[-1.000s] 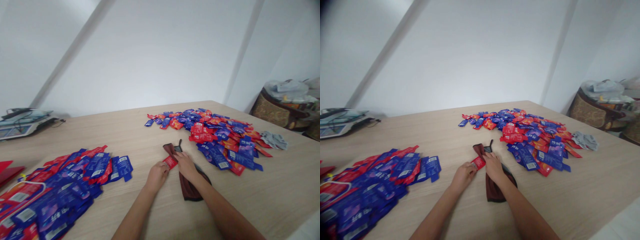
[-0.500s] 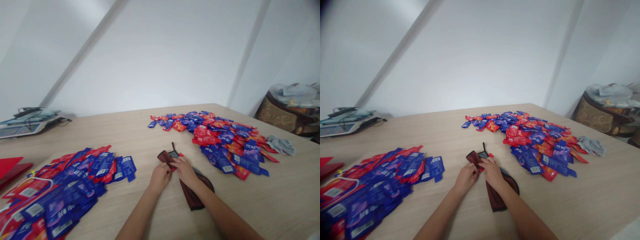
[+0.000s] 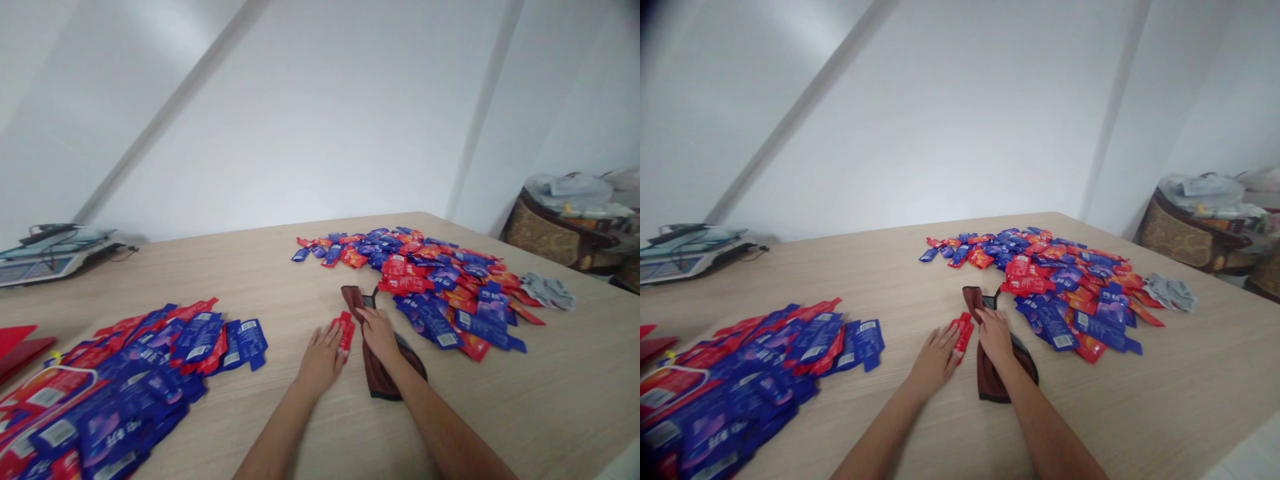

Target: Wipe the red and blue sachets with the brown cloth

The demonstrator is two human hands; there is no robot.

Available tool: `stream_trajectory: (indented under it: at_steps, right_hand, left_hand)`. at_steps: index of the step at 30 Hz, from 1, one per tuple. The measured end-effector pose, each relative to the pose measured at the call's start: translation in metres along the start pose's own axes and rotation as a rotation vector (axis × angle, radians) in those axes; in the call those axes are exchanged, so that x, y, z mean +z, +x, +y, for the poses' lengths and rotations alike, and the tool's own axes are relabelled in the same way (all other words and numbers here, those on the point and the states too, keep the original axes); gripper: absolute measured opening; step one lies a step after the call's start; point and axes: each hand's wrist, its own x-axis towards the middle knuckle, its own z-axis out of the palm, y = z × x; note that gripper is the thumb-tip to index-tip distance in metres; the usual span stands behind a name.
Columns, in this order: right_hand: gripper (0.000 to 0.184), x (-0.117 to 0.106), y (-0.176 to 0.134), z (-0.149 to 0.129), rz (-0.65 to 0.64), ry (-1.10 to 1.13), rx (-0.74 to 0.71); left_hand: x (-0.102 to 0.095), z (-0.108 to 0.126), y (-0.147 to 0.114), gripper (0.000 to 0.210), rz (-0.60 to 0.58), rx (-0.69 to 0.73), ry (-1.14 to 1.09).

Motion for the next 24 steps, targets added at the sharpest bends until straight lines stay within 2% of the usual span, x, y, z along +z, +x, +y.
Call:
stream_trajectory:
  at_steps: [4, 6, 8, 11, 15, 19, 24]
  right_hand:
    - [0.047, -0.001, 0.000, -0.001, -0.024, -0.005, 0.019]
    - [0.047, -0.002, 0.000, -0.002, -0.031, -0.009, 0.022]
    - [0.046, -0.003, 0.000, -0.003, -0.027, -0.010, 0.019]
    - [0.046, -0.003, 0.000, -0.004, -0.031, -0.010, 0.022]
    - [0.045, -0.002, 0.000, -0.004, -0.033, -0.002, 0.026]
    - [0.044, -0.002, -0.001, -0.004, -0.019, 0.001, 0.016]
    - [0.043, -0.003, -0.002, -0.008, -0.027, -0.034, 0.012]
  left_hand:
    - [-0.002, -0.020, 0.004, 0.050, -0.029, -0.326, 0.223]
    - [-0.010, -0.034, 0.004, 0.049, -0.075, -0.465, 0.334]
    - [-0.022, -0.050, 0.002, 0.048, -0.117, -0.546, 0.429]
    - [-0.042, -0.071, -0.005, 0.043, -0.166, -0.583, 0.533]
    - [-0.064, -0.088, -0.017, 0.040, -0.272, -0.553, 0.539]
    - [-0.072, -0.092, -0.031, 0.036, -0.317, -0.518, 0.588]
    - [-0.083, -0.093, -0.054, 0.038, -0.395, -0.548, 0.651]
